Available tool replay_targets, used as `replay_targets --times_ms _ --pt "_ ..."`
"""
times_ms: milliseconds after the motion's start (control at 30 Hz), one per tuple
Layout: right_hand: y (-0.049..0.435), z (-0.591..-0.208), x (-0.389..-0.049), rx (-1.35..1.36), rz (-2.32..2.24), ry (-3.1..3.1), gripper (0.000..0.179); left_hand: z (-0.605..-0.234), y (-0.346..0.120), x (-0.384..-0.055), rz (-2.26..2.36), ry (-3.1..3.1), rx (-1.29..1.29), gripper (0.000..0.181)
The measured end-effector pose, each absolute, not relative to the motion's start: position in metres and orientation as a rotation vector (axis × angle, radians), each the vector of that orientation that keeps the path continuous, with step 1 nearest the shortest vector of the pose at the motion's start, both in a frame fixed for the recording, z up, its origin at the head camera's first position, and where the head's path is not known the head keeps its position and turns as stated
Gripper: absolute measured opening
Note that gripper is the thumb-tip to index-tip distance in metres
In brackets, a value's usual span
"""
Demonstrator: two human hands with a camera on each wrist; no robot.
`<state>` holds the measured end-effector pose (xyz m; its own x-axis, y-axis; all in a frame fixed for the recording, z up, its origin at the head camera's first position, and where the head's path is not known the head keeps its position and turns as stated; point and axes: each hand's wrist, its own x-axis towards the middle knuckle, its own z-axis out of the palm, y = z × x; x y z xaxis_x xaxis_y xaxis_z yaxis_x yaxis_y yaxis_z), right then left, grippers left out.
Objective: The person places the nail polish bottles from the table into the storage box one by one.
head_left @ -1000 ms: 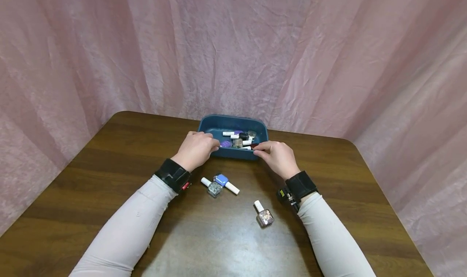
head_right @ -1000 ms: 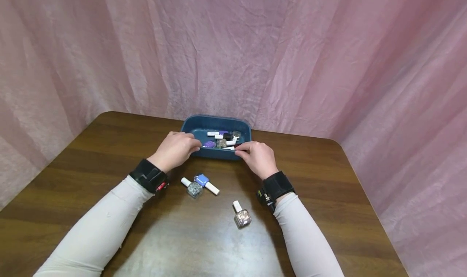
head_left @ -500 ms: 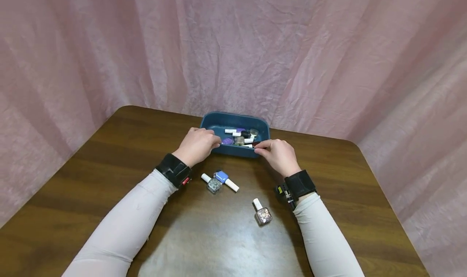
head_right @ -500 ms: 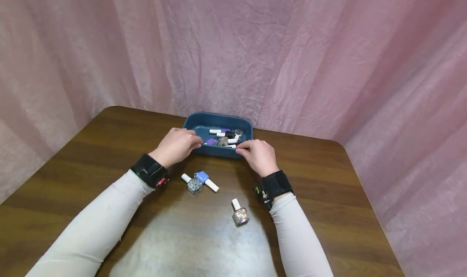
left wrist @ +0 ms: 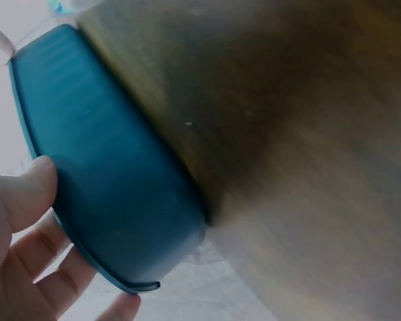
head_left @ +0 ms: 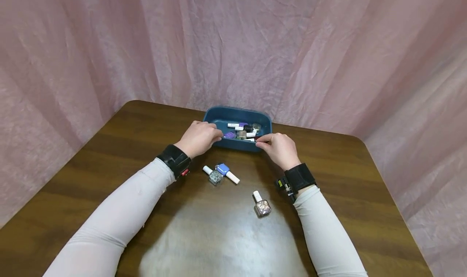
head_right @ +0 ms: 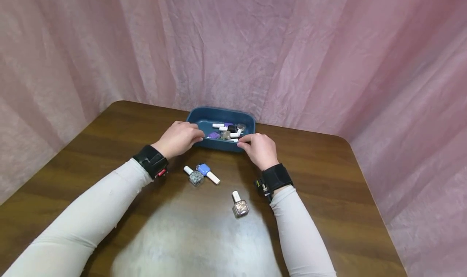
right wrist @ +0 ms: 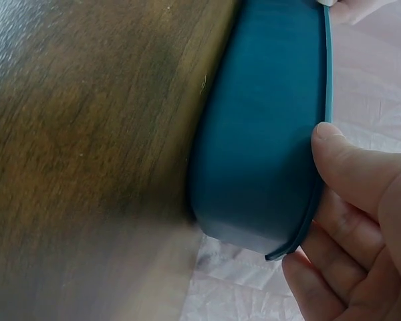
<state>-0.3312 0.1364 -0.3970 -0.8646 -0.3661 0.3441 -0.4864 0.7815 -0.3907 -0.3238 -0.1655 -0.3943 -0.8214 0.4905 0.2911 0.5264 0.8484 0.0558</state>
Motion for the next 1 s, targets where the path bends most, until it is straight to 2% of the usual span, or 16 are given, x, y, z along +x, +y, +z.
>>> replay_targets --times_ms 533,1000 --pt "0.128 -0.399 -0.334 0.652 0.703 -2.732 0.019 -0.393 -0.176 -0.322 -0.147 -2.753 -0.795 0.014" --pt "0.121 -0.403 -0.334 0.663 0.713 -2.738 0.019 -0.395 -0.200 -0.300 -0.154 -2.681 -0.848 0.042"
